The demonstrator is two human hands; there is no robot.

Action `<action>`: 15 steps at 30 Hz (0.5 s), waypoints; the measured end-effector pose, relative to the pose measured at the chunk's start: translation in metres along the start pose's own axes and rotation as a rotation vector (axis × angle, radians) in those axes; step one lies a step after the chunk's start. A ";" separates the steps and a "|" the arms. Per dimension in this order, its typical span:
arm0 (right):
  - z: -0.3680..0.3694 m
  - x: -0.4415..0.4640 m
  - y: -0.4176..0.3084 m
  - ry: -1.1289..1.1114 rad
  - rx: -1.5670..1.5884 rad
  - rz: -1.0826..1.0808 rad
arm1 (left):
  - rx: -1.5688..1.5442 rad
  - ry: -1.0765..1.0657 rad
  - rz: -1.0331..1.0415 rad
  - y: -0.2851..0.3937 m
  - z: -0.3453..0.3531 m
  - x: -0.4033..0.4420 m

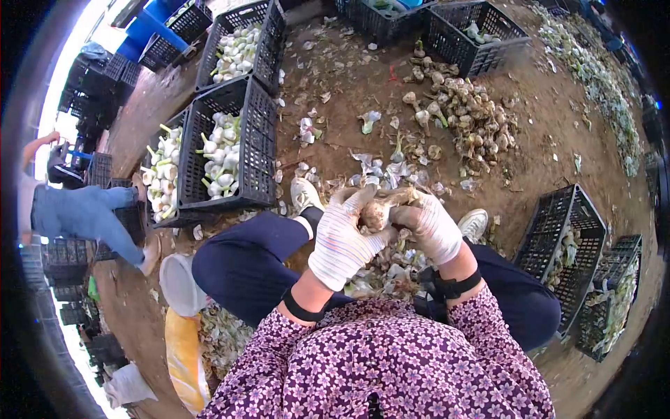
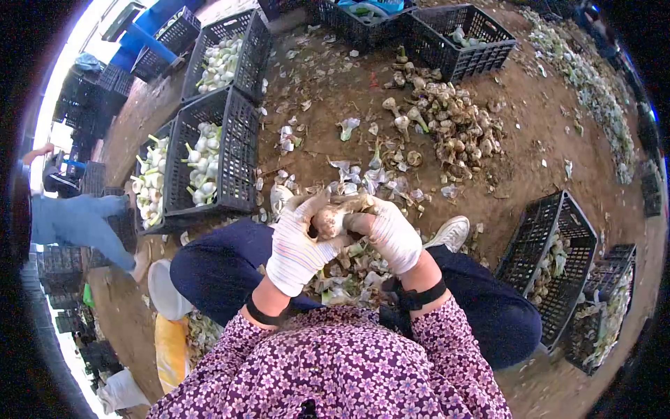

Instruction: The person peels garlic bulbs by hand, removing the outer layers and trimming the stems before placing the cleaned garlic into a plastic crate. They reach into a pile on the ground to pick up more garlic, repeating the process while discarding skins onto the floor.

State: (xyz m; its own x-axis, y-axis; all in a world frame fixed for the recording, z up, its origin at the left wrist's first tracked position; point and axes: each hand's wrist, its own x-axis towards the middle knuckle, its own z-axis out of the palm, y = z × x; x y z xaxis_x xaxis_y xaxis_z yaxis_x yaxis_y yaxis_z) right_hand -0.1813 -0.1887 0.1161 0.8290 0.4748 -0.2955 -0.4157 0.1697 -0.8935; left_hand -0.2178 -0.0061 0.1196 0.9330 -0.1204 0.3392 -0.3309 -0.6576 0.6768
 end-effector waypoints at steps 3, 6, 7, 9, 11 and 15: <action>0.006 -0.007 -0.014 0.022 0.032 0.037 | -0.350 -0.031 -0.211 0.004 -0.003 0.000; 0.013 -0.006 0.004 0.056 -0.050 -0.120 | -0.939 -0.133 -0.701 0.001 -0.012 0.002; 0.009 -0.002 0.021 0.038 -0.035 -0.176 | -1.180 -0.199 -0.776 -0.009 -0.013 0.001; 0.014 -0.002 0.026 0.066 -0.064 -0.187 | -1.471 -0.164 -0.853 -0.019 -0.003 -0.009; 0.015 0.000 0.031 0.100 -0.070 -0.145 | -1.378 -0.149 -0.874 -0.025 -0.001 -0.006; 0.019 -0.006 0.022 0.265 -0.233 -0.201 | -1.021 -0.071 -0.606 -0.019 0.008 -0.005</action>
State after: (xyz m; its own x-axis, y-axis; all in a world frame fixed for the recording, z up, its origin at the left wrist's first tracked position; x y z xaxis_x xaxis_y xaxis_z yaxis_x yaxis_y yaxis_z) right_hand -0.2026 -0.1715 0.1050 0.9655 0.2080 -0.1567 -0.1648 0.0221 -0.9861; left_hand -0.2151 0.0008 0.0996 0.9715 -0.0562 -0.2305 0.2370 0.2711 0.9329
